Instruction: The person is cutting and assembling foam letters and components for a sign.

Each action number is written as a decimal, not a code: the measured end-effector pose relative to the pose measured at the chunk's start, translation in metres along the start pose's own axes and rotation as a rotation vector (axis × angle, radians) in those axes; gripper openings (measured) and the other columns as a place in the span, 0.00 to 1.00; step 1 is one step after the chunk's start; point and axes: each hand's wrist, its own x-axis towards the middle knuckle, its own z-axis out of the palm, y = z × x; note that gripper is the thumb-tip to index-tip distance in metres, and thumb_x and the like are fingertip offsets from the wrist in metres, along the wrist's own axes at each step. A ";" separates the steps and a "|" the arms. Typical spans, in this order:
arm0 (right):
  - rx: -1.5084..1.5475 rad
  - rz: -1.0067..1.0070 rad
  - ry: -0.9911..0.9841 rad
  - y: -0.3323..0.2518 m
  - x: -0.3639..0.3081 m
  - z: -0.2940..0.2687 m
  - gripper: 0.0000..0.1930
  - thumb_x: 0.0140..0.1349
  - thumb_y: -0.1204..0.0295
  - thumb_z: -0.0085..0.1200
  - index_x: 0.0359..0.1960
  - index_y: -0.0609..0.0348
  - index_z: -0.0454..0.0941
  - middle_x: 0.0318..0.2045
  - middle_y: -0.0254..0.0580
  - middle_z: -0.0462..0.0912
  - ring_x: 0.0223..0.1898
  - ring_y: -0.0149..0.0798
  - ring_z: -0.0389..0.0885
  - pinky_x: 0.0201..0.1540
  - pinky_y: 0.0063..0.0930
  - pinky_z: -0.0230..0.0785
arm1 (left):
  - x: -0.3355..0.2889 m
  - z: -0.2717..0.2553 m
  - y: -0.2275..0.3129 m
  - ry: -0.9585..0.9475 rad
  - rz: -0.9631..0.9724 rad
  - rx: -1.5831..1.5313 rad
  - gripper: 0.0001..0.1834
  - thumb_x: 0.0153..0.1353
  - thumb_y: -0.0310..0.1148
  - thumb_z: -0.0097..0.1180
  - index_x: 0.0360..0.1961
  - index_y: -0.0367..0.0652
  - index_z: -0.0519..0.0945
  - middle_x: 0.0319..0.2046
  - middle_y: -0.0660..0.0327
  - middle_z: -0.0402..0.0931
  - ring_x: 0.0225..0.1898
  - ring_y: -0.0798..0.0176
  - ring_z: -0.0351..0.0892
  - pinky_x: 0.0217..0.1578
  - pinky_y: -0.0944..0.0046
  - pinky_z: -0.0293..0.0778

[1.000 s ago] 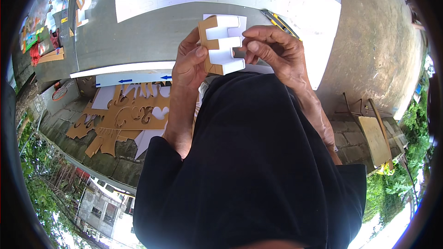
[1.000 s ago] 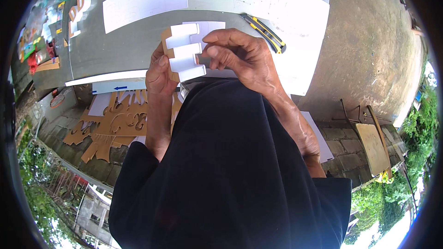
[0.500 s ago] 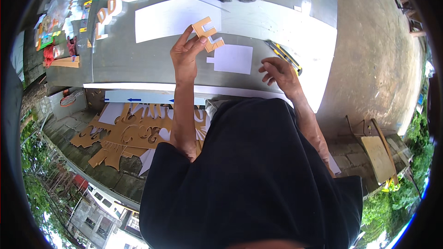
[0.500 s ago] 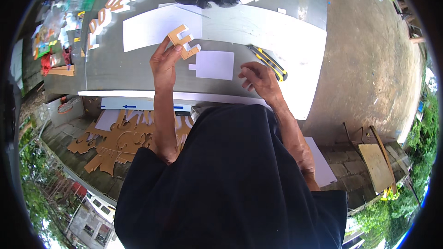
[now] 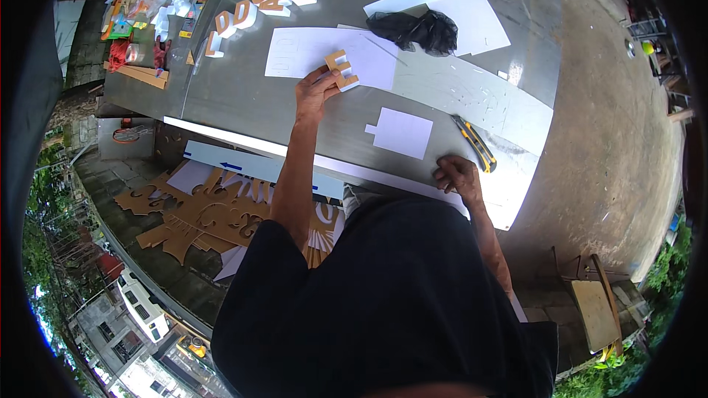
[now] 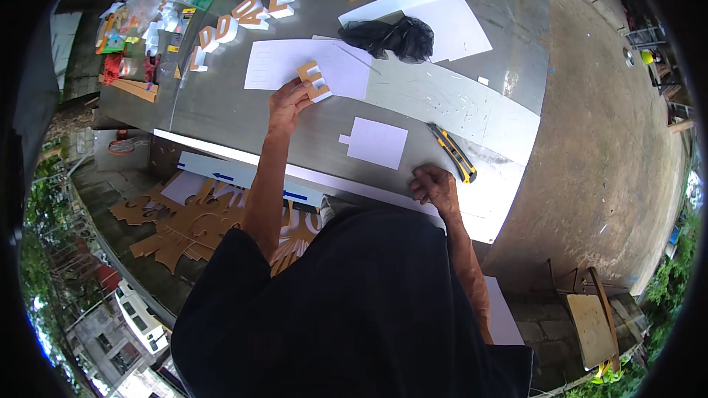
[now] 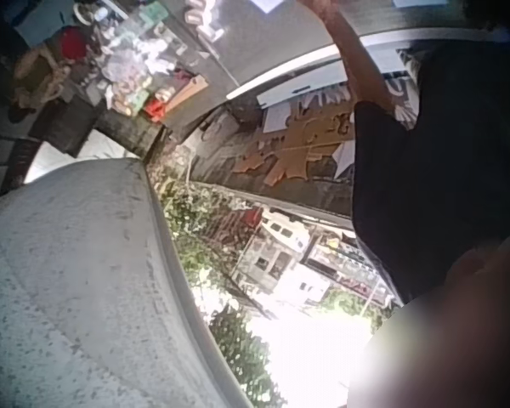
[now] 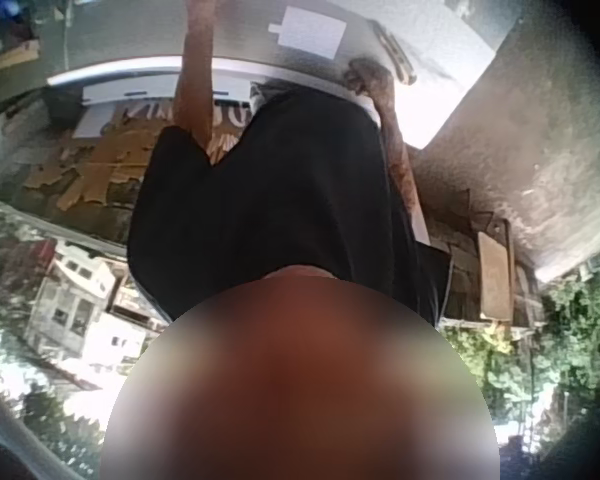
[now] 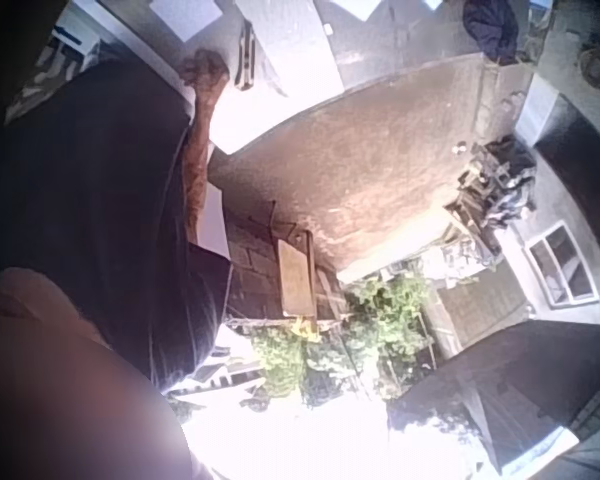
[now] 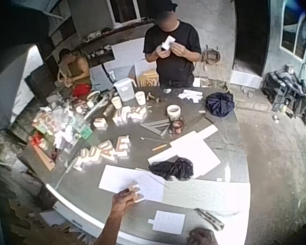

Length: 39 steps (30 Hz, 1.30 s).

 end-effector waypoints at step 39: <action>0.232 -0.234 -0.095 -0.185 0.124 0.208 0.30 0.64 0.59 0.66 0.52 0.80 0.76 0.42 0.52 0.84 0.41 0.40 0.83 0.47 0.30 0.78 | -0.006 -0.069 0.050 -0.242 -0.215 0.037 0.42 0.60 0.36 0.71 0.68 0.26 0.64 0.47 0.48 0.85 0.48 0.61 0.84 0.48 0.62 0.80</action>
